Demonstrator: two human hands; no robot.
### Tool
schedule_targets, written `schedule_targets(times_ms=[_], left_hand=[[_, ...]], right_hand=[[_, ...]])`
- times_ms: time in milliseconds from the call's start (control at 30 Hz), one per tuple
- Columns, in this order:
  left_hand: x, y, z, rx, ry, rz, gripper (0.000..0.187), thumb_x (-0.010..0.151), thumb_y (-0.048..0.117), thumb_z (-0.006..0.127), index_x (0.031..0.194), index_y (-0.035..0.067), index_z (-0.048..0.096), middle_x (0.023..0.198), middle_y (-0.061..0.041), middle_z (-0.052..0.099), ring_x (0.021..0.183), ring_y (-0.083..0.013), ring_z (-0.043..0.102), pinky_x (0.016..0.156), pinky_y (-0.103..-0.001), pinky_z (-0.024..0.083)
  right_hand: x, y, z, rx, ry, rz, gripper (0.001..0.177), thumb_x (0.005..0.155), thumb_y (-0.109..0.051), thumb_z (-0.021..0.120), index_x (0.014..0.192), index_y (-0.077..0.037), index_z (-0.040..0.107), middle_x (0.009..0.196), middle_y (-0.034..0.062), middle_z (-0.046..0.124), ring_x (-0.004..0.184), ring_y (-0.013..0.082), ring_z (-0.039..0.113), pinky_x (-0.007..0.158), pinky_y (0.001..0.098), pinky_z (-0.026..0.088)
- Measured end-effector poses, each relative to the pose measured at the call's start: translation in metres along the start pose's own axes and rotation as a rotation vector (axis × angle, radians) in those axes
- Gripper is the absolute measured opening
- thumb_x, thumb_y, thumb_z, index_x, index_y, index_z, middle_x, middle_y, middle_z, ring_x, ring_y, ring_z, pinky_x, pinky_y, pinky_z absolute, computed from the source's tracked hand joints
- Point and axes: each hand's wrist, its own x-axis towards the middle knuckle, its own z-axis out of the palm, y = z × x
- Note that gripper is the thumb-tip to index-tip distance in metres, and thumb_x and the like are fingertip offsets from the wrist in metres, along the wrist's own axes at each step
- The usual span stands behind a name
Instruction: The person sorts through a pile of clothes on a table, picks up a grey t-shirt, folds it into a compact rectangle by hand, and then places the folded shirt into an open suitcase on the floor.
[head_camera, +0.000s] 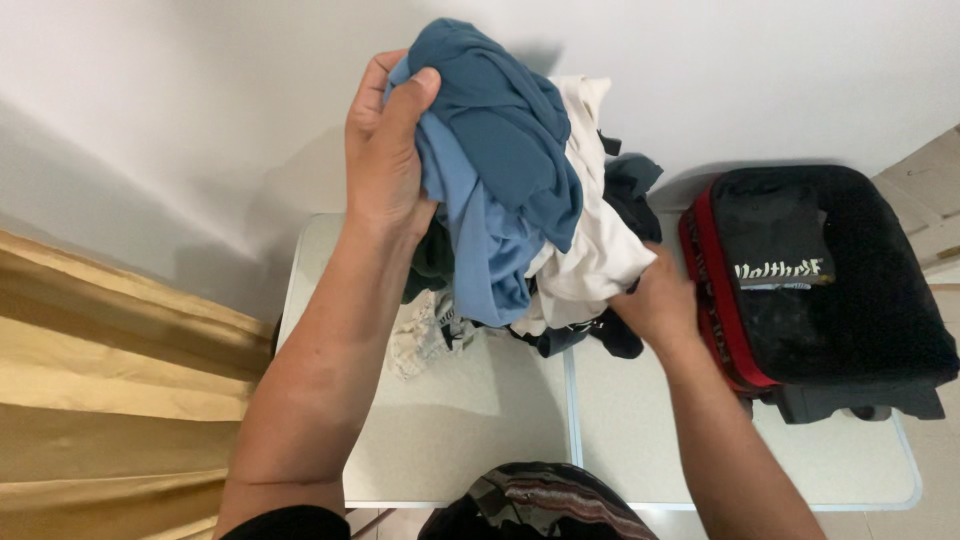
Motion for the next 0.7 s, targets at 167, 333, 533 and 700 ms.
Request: schedule_targets(times_ms=[167, 333, 533, 700], left_hand=[[-0.009, 0.009, 0.021, 0.114, -0.167, 0.004, 0.024, 0.105, 0.013, 0.065, 0.124, 0.001, 0.058, 0.11, -0.01, 0.069, 0.099, -0.015, 0.069, 0.094, -0.032, 0.06], [-0.016, -0.013, 0.009, 0.157, -0.12, -0.071, 0.037, 0.107, 0.021, 0.069, 0.131, -0.004, 0.057, 0.114, -0.009, 0.069, 0.102, -0.0124, 0.067, 0.095, -0.03, 0.058], [-0.037, -0.057, -0.083, 0.125, 0.379, -0.213, 0.043, 0.099, 0.025, 0.066, 0.131, -0.002, 0.058, 0.116, -0.012, 0.071, 0.104, -0.0183, 0.069, 0.093, -0.033, 0.057], [-0.096, -0.108, -0.148, 0.113, 0.623, -0.324, 0.046, 0.102, 0.028, 0.06, 0.133, -0.005, 0.058, 0.125, -0.016, 0.068, 0.109, -0.0243, 0.068, 0.097, -0.037, 0.057]], right_hand=[[0.003, -0.068, -0.093, 0.391, -0.102, -0.363, 0.112, 0.068, -0.019, 0.091, 0.157, -0.009, 0.021, 0.153, 0.0173, 0.042, 0.11, 0.0284, 0.069, 0.09, 0.0416, 0.056], [0.046, -0.078, -0.072, 0.793, -0.366, -0.709, 0.079, 0.088, -0.006, 0.079, 0.156, -0.007, 0.038, 0.146, 0.0135, 0.056, 0.127, 0.0195, 0.059, 0.103, 0.0379, 0.053], [0.087, -0.057, -0.009, 1.201, -0.445, -0.296, 0.037, 0.102, -0.021, 0.061, 0.137, -0.01, 0.059, 0.12, 0.0038, 0.069, 0.104, 0.014, 0.065, 0.09, 0.0324, 0.055], [0.081, -0.059, -0.006, 1.52, -0.33, -0.187, 0.035, 0.106, -0.031, 0.062, 0.132, -0.008, 0.06, 0.115, 0.0061, 0.069, 0.104, 0.0166, 0.067, 0.09, 0.034, 0.059]])
